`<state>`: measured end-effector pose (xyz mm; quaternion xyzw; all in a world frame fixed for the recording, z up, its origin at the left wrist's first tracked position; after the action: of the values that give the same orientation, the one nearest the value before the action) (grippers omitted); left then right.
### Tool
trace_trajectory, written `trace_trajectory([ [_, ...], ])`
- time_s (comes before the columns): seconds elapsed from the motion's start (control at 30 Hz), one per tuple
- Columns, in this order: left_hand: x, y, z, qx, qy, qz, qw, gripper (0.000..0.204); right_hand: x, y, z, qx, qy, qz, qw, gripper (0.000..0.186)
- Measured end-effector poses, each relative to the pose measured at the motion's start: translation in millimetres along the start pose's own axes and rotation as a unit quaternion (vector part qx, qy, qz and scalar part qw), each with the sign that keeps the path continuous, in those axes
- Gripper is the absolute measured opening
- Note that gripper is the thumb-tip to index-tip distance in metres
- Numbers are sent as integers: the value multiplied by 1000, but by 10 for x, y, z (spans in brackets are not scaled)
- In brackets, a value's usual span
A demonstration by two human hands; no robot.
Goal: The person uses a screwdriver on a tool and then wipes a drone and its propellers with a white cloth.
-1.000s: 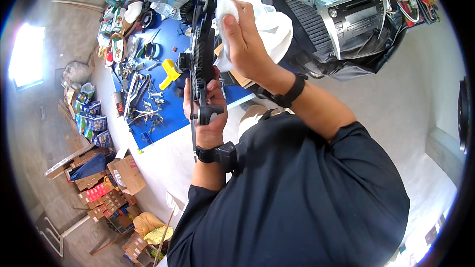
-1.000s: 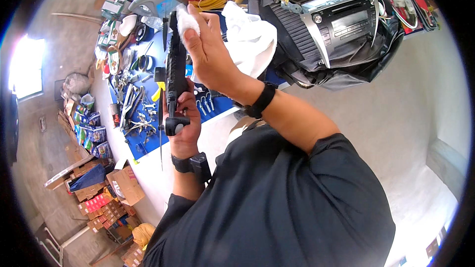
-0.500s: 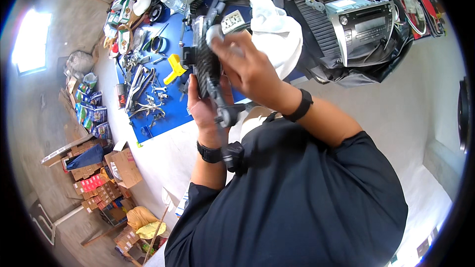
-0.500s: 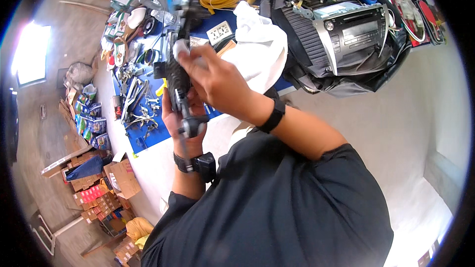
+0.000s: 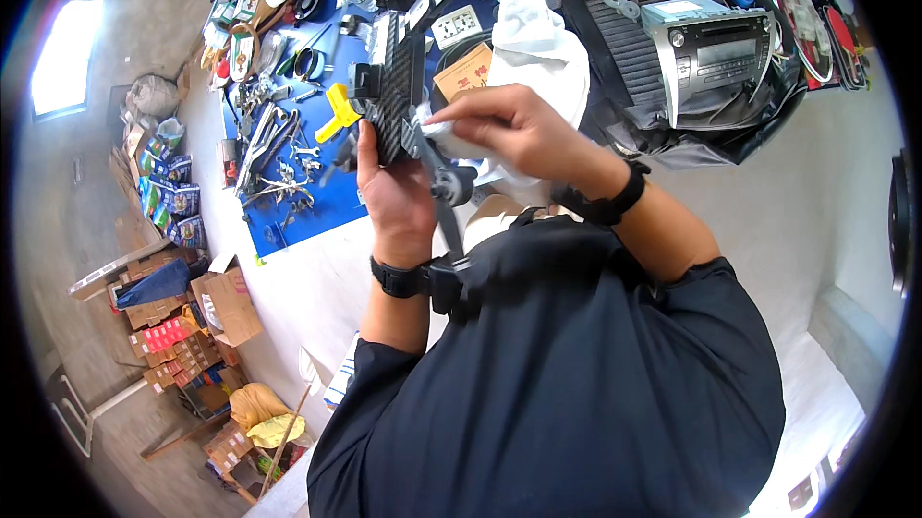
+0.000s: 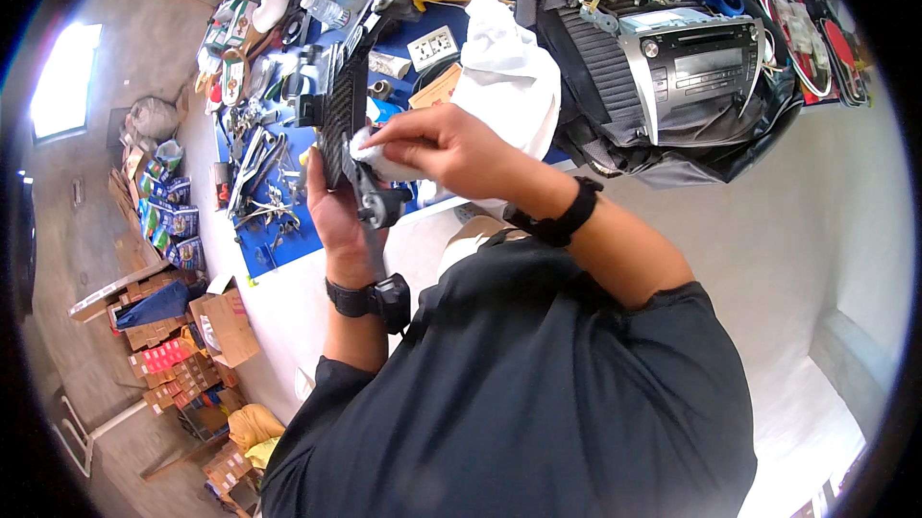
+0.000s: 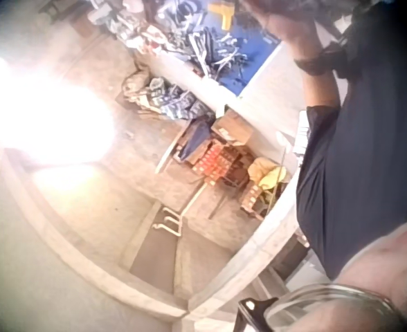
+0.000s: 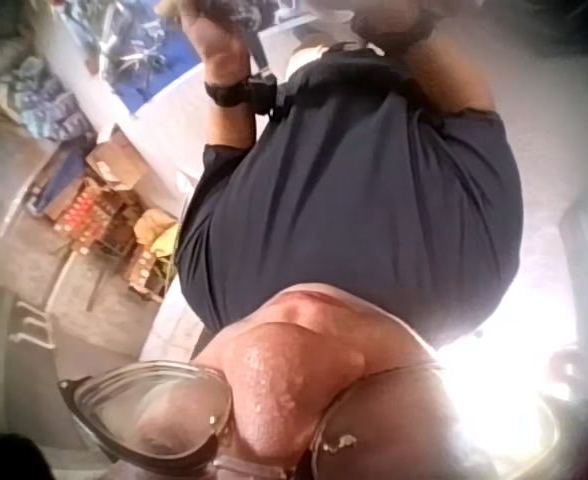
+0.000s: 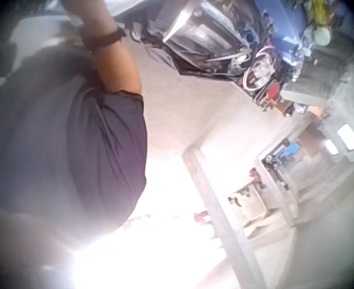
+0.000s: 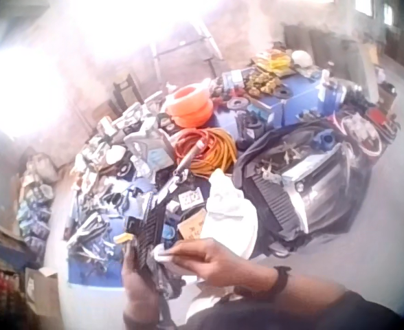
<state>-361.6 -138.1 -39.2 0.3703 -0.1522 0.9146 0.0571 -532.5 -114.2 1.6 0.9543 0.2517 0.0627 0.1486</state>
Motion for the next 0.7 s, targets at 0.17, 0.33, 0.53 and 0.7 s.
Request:
trace_trajectory([
  [0.17,219,-40,242,88,50,-74,992,34,-216,-92,-89,66,43,96,992,25],
  [0.33,309,-114,374,157,137,-43,977,36,-370,-329,-518,-28,-161,318,934,28],
  [0.53,346,-118,420,167,130,3,977,35,206,-236,-630,-169,-437,47,882,43],
  [0.7,249,-132,440,150,141,29,978,35,-89,-265,-395,-134,-424,64,893,37],
])
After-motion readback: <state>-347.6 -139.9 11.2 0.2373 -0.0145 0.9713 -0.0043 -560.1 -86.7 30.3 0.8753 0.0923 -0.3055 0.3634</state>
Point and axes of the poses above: each hand's wrist, its own y-axis towards the middle knuckle, its own x-axis out of the palm, z = x × y, the point moved 7 cm from there along y, towards the middle knuckle, and after that the axes turned 13 degrees about -z, right-handed, at the moved point
